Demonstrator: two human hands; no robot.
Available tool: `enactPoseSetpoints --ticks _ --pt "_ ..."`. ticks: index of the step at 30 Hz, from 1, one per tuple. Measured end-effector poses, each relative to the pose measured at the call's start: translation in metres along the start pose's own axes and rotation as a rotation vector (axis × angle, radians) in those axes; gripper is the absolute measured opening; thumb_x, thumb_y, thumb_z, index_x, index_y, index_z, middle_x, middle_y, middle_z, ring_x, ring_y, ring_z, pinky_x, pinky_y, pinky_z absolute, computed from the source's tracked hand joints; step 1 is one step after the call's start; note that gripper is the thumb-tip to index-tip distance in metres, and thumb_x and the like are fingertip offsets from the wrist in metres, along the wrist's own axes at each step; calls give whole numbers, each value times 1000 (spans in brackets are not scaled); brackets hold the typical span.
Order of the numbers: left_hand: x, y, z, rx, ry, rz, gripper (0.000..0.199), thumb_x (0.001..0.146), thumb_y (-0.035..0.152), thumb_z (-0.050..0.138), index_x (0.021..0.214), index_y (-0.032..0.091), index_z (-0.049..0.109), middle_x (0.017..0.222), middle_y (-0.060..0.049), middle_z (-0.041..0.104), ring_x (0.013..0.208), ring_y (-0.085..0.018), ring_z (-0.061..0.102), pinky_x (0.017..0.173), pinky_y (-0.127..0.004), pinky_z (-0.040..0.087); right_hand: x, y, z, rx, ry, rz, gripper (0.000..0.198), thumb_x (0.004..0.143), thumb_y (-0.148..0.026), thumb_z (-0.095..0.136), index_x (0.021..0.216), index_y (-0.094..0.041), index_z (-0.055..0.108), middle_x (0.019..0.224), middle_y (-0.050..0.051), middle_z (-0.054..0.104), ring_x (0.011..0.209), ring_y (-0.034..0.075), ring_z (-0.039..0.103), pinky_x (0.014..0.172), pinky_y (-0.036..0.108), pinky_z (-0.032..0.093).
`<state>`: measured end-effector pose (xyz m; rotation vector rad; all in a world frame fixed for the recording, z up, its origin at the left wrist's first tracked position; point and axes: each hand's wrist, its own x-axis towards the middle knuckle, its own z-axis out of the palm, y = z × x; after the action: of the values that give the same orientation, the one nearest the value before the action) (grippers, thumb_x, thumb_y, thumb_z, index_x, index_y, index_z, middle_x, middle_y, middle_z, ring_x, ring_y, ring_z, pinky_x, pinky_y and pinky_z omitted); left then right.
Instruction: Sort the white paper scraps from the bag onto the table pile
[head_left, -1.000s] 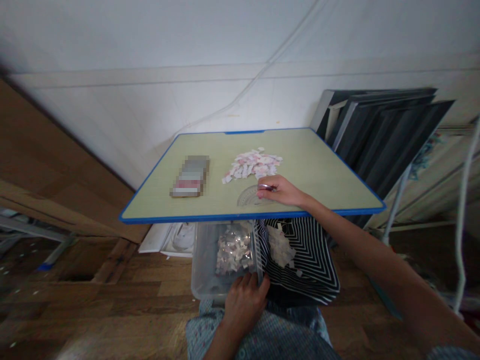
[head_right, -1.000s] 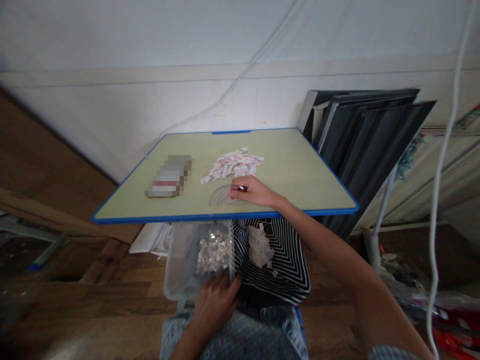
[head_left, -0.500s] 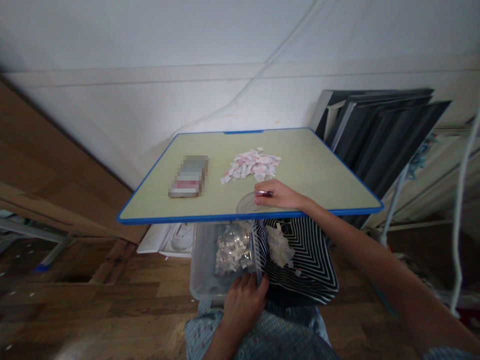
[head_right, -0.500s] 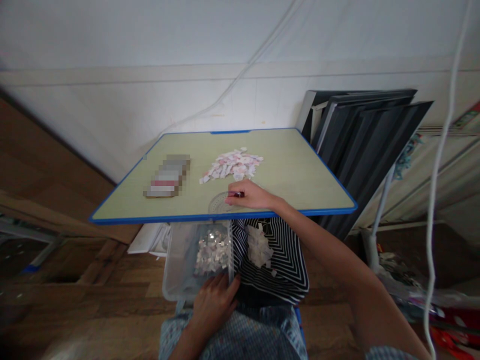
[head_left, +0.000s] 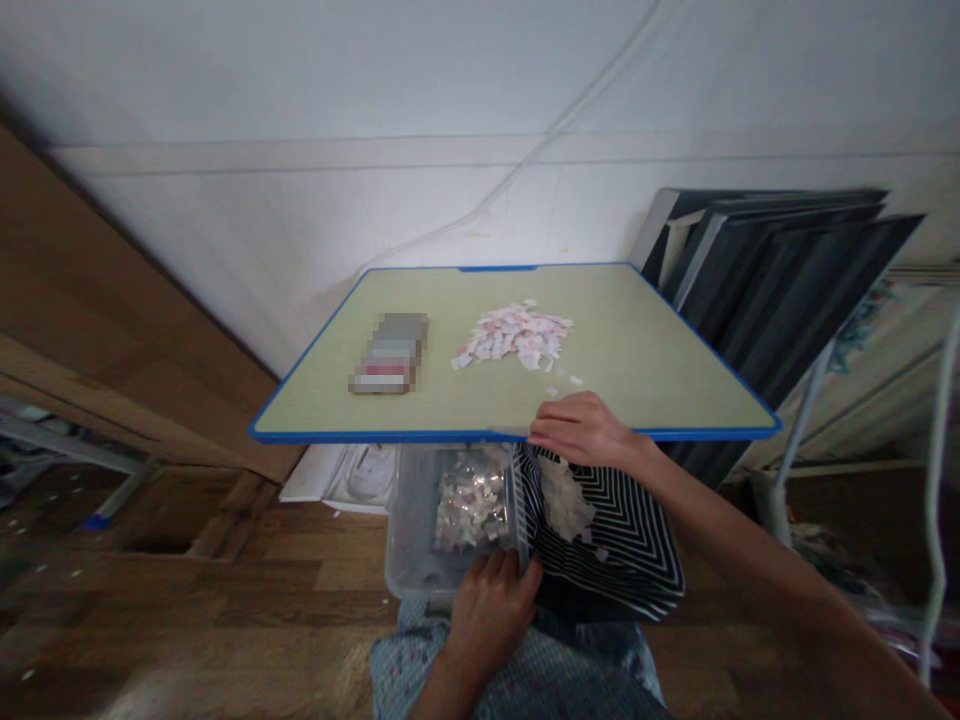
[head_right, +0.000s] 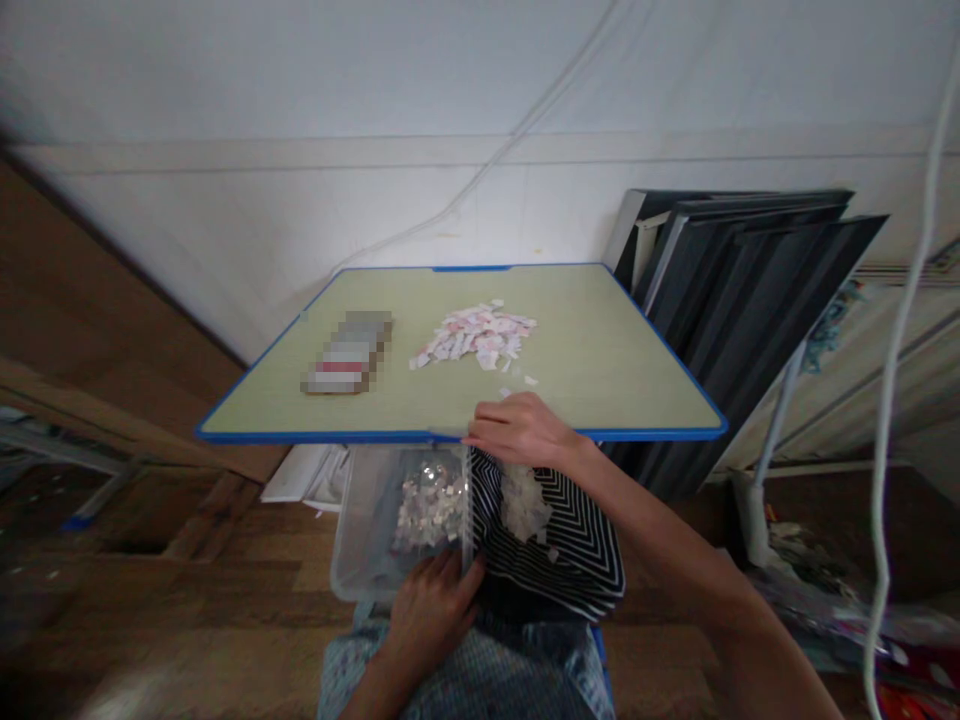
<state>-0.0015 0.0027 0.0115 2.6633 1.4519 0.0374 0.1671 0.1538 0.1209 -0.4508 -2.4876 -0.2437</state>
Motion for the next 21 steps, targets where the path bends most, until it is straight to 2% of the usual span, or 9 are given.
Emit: enactPoseSetpoints --ticks 3,5,13,18,21 --pt "0 0 0 3 -7 5 35 78 22 57 112 20 47 87 -6 57 79 -22 54 66 -34 46 -1 -6 3 -168 32 -138 29 85 -24 45 59 -17 53 55 -3 51 47 6 34 47 26 22" --pt "0 0 0 4 -9 8 34 79 22 56 112 20 47 87 -6 57 80 -22 54 66 -34 46 0 -7 4 -219 42 -174 29 85 -22 45 57 -17 52 54 -4 52 46 6 32 47 26 21" --pt "0 0 -1 4 0 5 34 79 22 57 111 20 48 85 -6 57 78 -22 55 65 -33 46 0 -5 3 -262 -70 -240 21 87 -22 42 72 -19 56 61 -3 54 49 5 36 49 27 22" --pt "0 -1 -1 -4 -14 2 33 78 22 57 110 20 49 85 -6 57 78 -22 55 65 -33 46 1 -7 7 -229 -147 -252 22 88 -21 40 72 -19 56 58 -4 51 48 6 34 47 28 18" --pt "0 -1 0 -9 -12 -3 34 77 21 57 110 20 49 85 -6 57 79 -22 54 65 -33 46 1 -8 4 -117 -79 -147 26 87 -27 42 67 -18 56 57 -3 52 48 6 37 47 26 22"
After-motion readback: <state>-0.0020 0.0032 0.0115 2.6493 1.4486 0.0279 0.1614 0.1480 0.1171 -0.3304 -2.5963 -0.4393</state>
